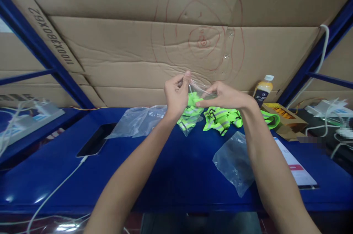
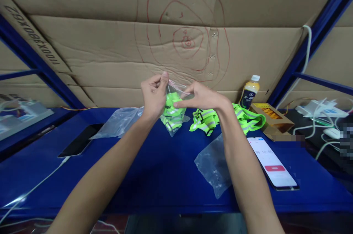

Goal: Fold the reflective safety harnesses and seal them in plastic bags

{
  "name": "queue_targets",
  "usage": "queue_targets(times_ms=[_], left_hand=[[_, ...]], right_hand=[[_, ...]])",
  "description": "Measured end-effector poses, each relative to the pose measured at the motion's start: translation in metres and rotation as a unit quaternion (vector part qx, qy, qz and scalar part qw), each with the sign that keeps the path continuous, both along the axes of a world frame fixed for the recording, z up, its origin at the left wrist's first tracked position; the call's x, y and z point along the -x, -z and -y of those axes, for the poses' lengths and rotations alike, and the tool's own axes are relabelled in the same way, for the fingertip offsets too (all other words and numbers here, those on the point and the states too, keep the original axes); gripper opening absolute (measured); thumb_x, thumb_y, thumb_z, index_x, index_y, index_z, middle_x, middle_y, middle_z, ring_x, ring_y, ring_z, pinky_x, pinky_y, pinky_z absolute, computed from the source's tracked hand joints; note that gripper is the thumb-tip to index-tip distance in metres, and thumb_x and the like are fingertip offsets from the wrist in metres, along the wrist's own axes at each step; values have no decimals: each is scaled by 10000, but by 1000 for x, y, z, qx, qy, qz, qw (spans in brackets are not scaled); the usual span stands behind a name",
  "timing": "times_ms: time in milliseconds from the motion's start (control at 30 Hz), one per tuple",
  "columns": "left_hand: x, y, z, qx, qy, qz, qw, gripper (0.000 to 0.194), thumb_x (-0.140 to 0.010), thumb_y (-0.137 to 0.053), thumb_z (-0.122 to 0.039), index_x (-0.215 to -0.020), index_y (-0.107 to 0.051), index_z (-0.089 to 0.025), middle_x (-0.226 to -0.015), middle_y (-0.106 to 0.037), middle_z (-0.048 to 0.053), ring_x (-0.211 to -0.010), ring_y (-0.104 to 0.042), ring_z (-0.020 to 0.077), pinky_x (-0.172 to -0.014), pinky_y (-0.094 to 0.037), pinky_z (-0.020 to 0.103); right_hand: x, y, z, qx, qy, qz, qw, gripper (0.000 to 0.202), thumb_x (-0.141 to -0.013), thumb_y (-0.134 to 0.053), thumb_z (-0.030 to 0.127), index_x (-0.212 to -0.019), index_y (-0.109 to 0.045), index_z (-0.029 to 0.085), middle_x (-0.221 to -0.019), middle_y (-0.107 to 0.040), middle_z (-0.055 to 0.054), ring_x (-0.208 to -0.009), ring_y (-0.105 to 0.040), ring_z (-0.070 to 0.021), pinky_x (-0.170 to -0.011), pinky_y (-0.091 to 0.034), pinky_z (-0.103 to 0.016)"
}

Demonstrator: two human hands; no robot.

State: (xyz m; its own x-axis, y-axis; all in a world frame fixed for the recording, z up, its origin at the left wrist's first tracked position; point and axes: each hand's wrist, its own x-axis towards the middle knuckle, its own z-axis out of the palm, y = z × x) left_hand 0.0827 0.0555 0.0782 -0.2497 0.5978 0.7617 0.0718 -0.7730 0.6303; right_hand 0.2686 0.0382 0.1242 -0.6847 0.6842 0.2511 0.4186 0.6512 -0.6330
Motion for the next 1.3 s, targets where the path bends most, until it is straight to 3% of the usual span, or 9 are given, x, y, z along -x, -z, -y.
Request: queue_targets(times_ms=[133, 267, 467, 667, 867, 1000, 1167, 1233, 1300], left_hand=[[-2, -2, 0, -8, 26, 29, 999, 629, -932, -702, -726, -624, -592, -188, -598, -517, -12, -549, -418, 112, -516, -296, 277], [-3, -4, 4, -14, 33, 21, 999, 613, -942, -705, -706, -628, -605, -188, -610, -556, -4, -558, -466, 116, -530, -344, 273], [-1, -5, 6, 4, -7, 10, 1000, 637, -931, -702, -725, -609, -591, -187, -557, -486, -20, -529, -409, 110, -507, -283, 288], [-1, -4, 3, -15, -7, 40, 999, 641, -960, -652, -738, -629, -585, -193, -600, -536, -7, -566, -477, 120, -528, -357, 276], [-4, -6, 4, 17, 56, 58, 997, 616, -986, -589, -757, -733, -641, -198, -684, -655, 23, -644, -637, 142, -596, -494, 253], [-12, -2, 5, 38, 81, 79, 993, 608, -980, -595, -758, -743, -604, -199, -641, -624, -1, -532, -595, 111, -542, -488, 237], [-11, 17, -11, 20, 3, 93, 995, 626, -1002, -570, -746, -702, -609, -199, -603, -578, -13, -529, -538, 102, -540, -454, 235], [-5, 21, -18, 31, -13, 69, 997, 637, -1021, -540, -740, -709, -646, -195, -627, -612, 9, -582, -575, 114, -568, -462, 236], [1, 20, -22, 46, -14, 70, 996, 654, -1028, -515, -747, -709, -661, -196, -646, -637, 26, -607, -601, 124, -560, -462, 236]], right_hand=[[-3, -3, 3, -31, -21, -153, 988, 397, -801, -880, 528, -1000, -793, 196, -1052, -762, -42, -952, -653, -189, -819, -508, -302], [1, -5, 6, -61, -20, -153, 986, 392, -776, -903, 547, -906, -793, 194, -1076, -770, -63, -1050, -666, -219, -983, -507, -363], [10, -4, 8, -26, -45, -91, 994, 590, -800, -832, 694, -563, -629, 194, -880, -714, -41, -962, -624, -202, -949, -509, -360], [14, 0, 5, -100, 59, -224, 968, 523, -739, -908, 630, -967, -714, 201, -1074, -746, -68, -1036, -678, -222, -947, -550, -366], [18, 1, -2, -120, 131, -248, 952, 410, -820, -844, 567, -834, -685, 190, -812, -720, -47, -779, -650, -175, -756, -528, -312], [27, 12, -15, -113, 140, -295, 939, 380, -879, -767, 548, -827, -614, 204, -694, -632, -1, -626, -563, -137, -614, -437, -278], [36, 23, -16, -142, 152, -134, 969, 470, -926, -703, 610, -756, -623, 179, -717, -647, -21, -671, -540, -133, -645, -391, -283], [28, 15, -4, -107, 89, 18, 990, 545, -914, -697, 686, -733, -651, 174, -684, -644, -15, -649, -525, -133, -618, -356, -287], [20, 3, 13, -79, 52, 145, 985, 563, -833, -773, 730, -758, -694, 178, -672, -658, -12, -624, -538, -139, -598, -349, -295]])
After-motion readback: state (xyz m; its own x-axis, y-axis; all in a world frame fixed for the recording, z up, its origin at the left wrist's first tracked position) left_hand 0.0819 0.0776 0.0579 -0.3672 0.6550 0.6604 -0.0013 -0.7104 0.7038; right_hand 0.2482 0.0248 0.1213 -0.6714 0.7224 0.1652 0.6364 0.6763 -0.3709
